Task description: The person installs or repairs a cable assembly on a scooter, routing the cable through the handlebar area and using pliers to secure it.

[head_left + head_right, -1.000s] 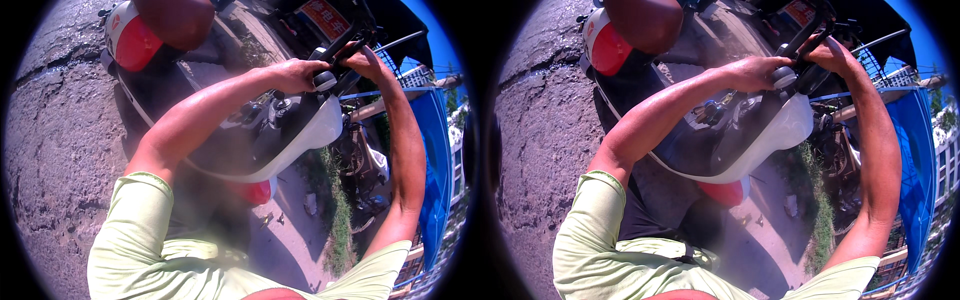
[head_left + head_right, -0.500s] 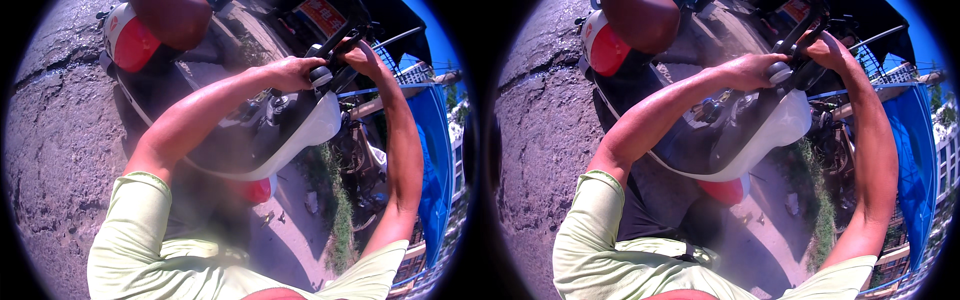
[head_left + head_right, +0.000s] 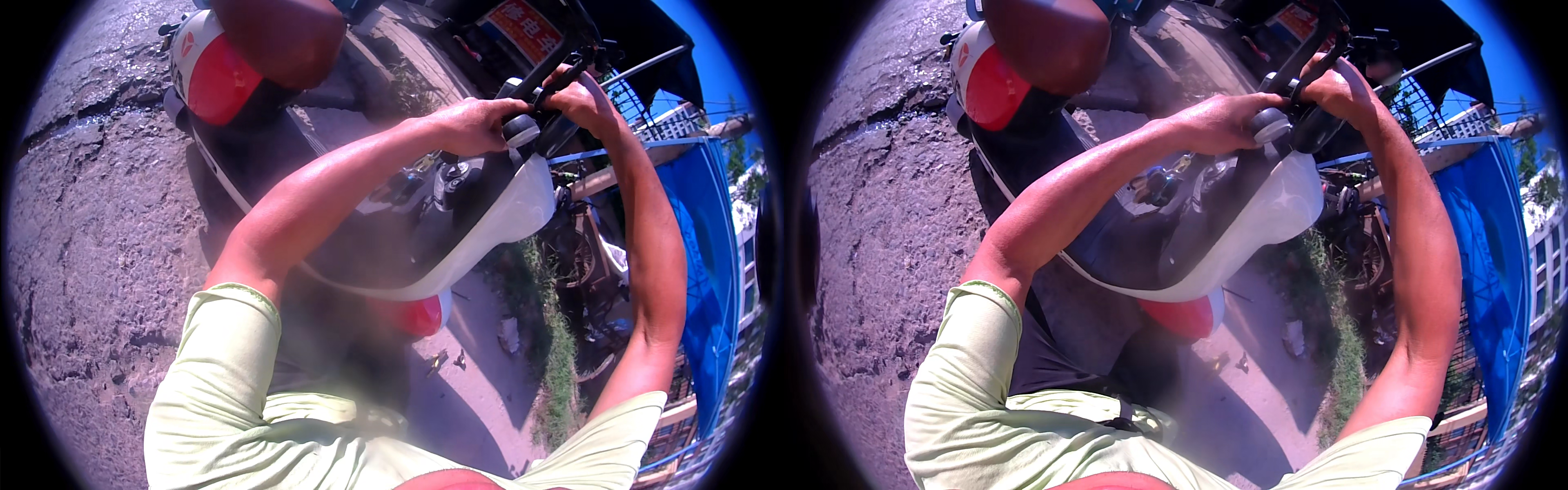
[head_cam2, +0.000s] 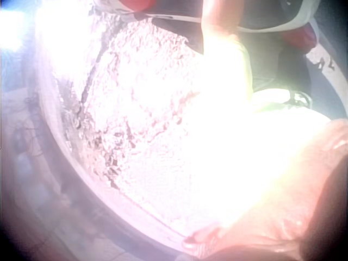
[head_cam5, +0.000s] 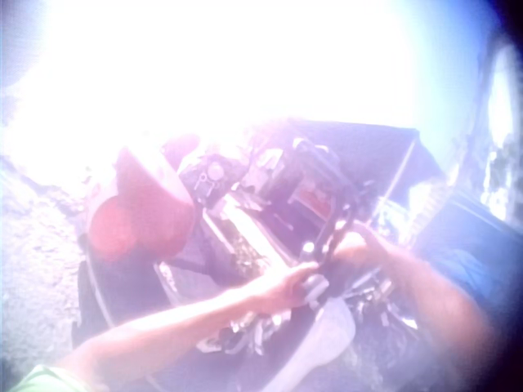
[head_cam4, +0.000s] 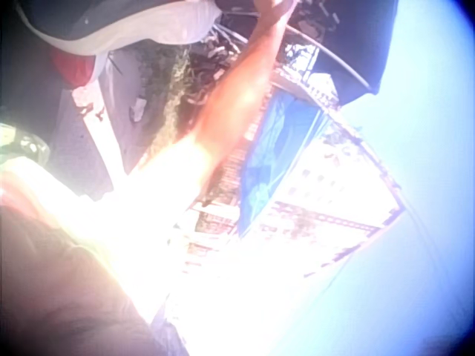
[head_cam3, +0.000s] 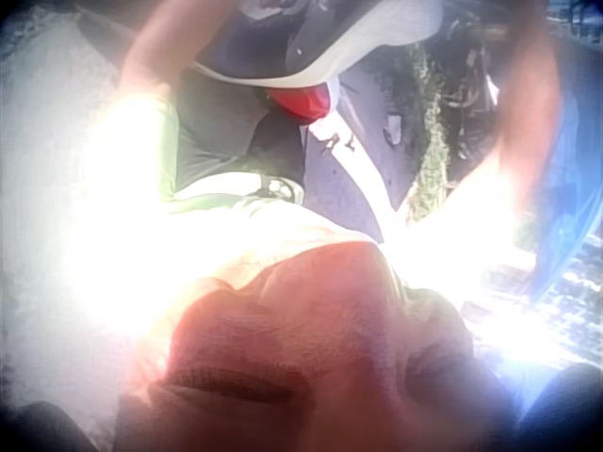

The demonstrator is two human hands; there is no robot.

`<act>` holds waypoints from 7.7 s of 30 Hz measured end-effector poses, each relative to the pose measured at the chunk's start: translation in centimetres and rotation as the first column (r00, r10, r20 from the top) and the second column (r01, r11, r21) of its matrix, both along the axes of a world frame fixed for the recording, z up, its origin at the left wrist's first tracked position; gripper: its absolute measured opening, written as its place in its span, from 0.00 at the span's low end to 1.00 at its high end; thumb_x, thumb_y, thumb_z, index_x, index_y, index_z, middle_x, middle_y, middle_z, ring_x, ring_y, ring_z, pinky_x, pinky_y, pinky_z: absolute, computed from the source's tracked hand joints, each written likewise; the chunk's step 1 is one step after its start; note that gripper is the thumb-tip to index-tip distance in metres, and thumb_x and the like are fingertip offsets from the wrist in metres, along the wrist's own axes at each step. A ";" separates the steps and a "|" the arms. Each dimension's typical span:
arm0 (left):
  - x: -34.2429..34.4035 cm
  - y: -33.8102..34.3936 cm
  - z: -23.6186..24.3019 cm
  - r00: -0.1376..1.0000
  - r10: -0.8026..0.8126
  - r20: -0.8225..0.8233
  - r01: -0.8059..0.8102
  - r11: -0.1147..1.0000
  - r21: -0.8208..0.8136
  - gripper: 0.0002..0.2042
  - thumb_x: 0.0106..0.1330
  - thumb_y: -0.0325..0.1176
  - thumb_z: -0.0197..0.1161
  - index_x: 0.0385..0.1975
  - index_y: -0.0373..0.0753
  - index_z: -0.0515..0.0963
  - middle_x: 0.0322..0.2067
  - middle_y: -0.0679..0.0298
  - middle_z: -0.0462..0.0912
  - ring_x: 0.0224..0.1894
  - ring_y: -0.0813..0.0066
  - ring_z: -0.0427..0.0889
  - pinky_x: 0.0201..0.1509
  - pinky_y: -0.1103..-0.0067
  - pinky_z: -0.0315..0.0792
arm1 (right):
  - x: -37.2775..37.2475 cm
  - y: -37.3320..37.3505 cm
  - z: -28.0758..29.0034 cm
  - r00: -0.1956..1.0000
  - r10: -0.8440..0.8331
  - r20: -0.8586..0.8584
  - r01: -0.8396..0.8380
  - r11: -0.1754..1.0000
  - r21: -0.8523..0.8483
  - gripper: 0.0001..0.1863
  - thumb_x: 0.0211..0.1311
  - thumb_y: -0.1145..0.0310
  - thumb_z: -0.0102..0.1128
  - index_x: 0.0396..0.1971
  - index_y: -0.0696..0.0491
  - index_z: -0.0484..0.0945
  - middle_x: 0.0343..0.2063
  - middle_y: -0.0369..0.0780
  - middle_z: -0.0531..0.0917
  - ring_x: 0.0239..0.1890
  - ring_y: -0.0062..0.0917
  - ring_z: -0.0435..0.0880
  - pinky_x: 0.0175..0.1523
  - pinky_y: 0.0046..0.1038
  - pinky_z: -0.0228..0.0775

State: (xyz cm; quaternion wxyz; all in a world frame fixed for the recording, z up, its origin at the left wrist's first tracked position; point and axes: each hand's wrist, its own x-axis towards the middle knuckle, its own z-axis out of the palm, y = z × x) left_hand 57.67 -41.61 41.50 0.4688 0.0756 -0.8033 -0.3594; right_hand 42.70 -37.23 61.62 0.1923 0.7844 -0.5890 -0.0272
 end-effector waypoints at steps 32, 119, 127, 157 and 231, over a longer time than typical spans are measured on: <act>0.4 1.2 0.6 0.995 0.098 0.000 -0.098 0.994 0.038 0.33 0.64 0.32 0.69 0.71 0.51 0.68 0.55 0.53 0.83 0.57 0.61 0.83 0.62 0.69 0.75 | 0.4 -0.3 -0.5 0.963 -0.160 -0.218 0.082 0.941 -0.327 0.09 0.60 0.71 0.63 0.36 0.57 0.88 0.35 0.49 0.88 0.38 0.42 0.89 0.44 0.38 0.82; -4.4 -5.9 4.2 0.849 0.098 -0.520 -0.019 0.988 0.156 0.31 0.49 0.28 0.79 0.56 0.31 0.78 0.48 0.53 0.86 0.48 0.64 0.87 0.61 0.74 0.79 | -0.9 1.8 0.1 0.878 0.382 0.287 -0.415 0.907 0.062 0.26 0.66 0.48 0.65 0.51 0.55 0.80 0.40 0.45 0.84 0.44 0.33 0.84 0.54 0.33 0.79; -5.1 -4.9 4.8 0.866 0.242 -0.437 -0.165 0.964 0.207 0.20 0.48 0.33 0.77 0.42 0.32 0.85 0.35 0.57 0.88 0.38 0.67 0.87 0.49 0.76 0.80 | -2.8 -1.2 0.5 0.935 0.218 0.279 -0.230 0.973 0.009 0.22 0.59 0.51 0.64 0.43 0.55 0.79 0.34 0.41 0.81 0.40 0.30 0.81 0.52 0.35 0.76; -1.6 -2.5 4.3 0.618 0.551 -0.561 -0.785 0.392 -0.480 0.16 0.59 0.48 0.76 0.45 0.52 0.87 0.43 0.63 0.81 0.49 0.61 0.83 0.53 0.67 0.78 | -3.0 -1.2 -0.3 0.881 0.232 0.412 -0.258 0.966 0.007 0.17 0.62 0.52 0.56 0.37 0.52 0.80 0.33 0.35 0.80 0.39 0.24 0.77 0.50 0.30 0.69; -4.3 -9.7 6.3 0.921 -0.284 -0.267 0.245 0.955 -0.168 0.28 0.59 0.45 0.79 0.57 0.41 0.80 0.49 0.57 0.86 0.55 0.63 0.84 0.62 0.68 0.74 | -1.9 2.8 -3.1 0.942 0.015 0.335 0.066 0.971 -0.231 0.18 0.68 0.60 0.62 0.49 0.56 0.80 0.40 0.47 0.86 0.44 0.37 0.87 0.53 0.40 0.82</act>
